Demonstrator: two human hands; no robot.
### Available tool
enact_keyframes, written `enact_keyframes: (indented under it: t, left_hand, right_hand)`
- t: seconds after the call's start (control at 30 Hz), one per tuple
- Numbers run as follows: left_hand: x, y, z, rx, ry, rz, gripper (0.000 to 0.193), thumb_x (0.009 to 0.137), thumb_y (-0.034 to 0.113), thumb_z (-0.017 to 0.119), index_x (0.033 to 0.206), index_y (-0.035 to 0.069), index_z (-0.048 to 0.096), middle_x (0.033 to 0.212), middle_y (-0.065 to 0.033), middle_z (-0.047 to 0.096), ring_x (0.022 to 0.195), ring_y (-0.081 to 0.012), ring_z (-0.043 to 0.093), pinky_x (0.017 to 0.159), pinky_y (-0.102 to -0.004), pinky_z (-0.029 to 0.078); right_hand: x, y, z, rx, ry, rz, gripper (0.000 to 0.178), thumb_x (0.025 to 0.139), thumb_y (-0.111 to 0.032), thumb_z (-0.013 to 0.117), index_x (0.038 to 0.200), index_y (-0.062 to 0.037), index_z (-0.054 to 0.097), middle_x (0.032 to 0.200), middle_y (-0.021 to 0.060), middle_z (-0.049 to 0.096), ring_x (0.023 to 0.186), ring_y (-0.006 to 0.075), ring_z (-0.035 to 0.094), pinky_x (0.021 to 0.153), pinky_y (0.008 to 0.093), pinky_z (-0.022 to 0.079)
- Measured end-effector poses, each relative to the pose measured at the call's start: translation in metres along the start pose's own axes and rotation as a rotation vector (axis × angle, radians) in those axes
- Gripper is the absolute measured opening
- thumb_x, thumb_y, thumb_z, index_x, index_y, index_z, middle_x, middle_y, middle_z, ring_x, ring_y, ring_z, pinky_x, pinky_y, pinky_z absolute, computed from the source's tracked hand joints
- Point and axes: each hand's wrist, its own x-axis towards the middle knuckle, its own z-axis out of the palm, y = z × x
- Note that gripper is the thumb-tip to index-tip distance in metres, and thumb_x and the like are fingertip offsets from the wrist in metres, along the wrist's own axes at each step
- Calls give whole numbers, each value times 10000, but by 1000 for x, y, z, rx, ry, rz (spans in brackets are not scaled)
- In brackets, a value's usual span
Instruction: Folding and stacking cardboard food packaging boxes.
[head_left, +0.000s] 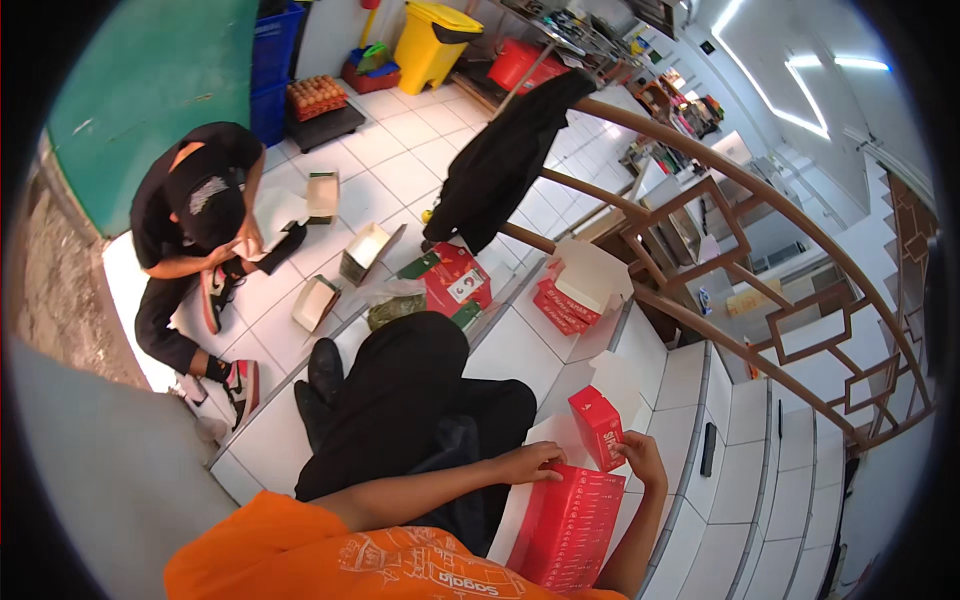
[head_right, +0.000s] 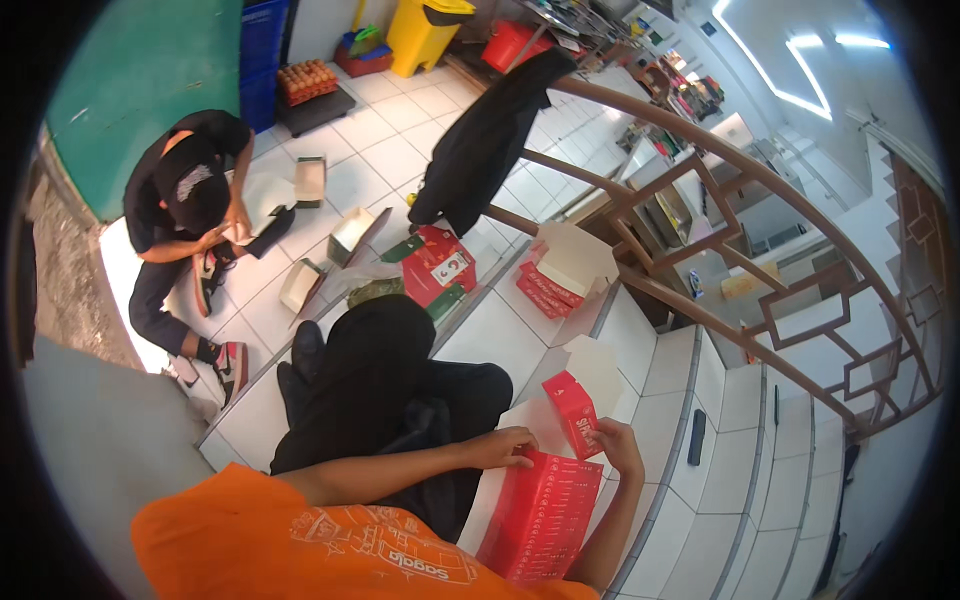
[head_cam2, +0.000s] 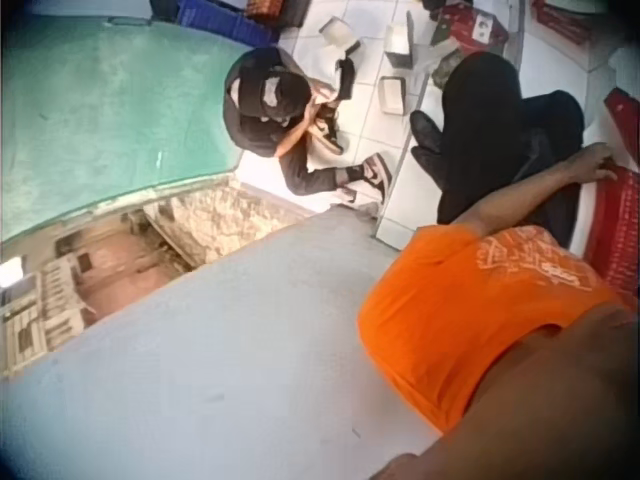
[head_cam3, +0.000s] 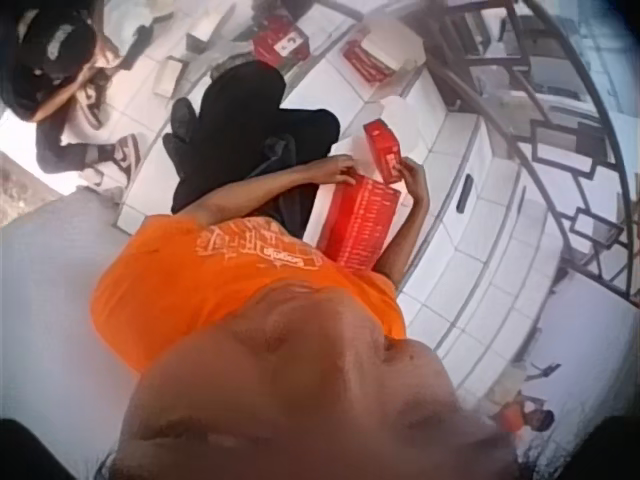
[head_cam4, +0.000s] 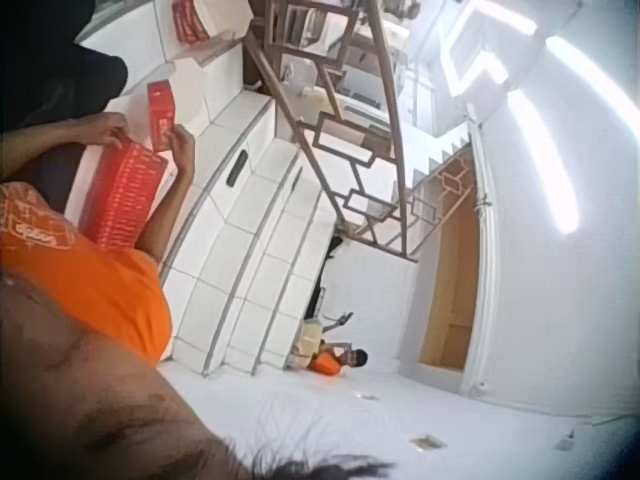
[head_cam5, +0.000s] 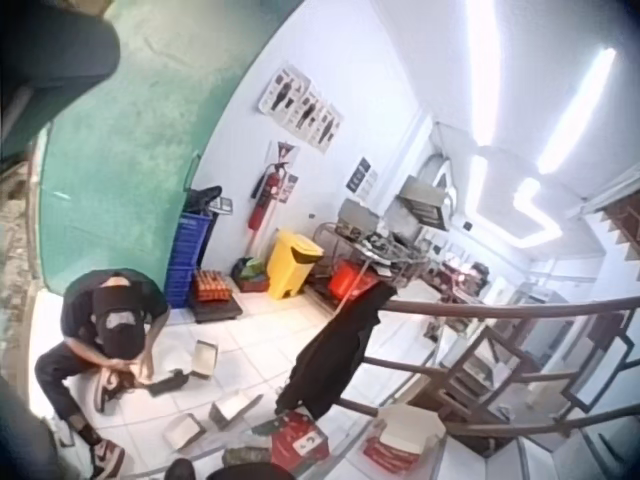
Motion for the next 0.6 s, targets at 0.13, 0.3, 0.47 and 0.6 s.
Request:
enact_keyframes:
  t: [0.13, 0.3, 0.47, 0.6]
  left_hand:
    - [-4, -2, -11, 141, -30, 48, 399, 955, 253, 671, 1277, 51, 550, 1155, -141, 580, 1059, -304, 601, 916, -403, 494]
    - [-16, 4, -9, 266, -90, 118, 627, 995, 264, 605, 1540, 98, 343, 1402, -181, 500, 1243, -358, 547, 1056, -423, 447]
    - [-14, 8, -21, 287, -163, 21, 574, 1001, 240, 582, 1508, 62, 378, 1445, -182, 482, 1296, -352, 519, 1076, -421, 434]
    - [-20, -2, -27, 340, -105, 95, 537, 1003, 209, 566, 1485, 39, 401, 1413, -181, 515, 1299, -337, 525, 1078, -418, 433]
  right_hand:
    - [20, 11, 10, 106, -22, -92, 141, 921, -10, 673, 1048, 50, 689, 871, 54, 731, 769, 91, 628, 706, 273, 518]
    - [37, 24, 11, -36, 12, -110, 189, 948, -70, 652, 1112, 14, 697, 791, 51, 716, 668, 79, 591, 611, 266, 488]
    - [34, 24, 16, -9, 5, -89, 195, 949, -77, 650, 1112, 20, 695, 765, 44, 699, 663, 79, 581, 605, 271, 479]
    - [39, 14, 21, 26, 47, -132, 188, 954, -79, 646, 1105, 23, 690, 755, 38, 689, 659, 76, 570, 603, 266, 469]
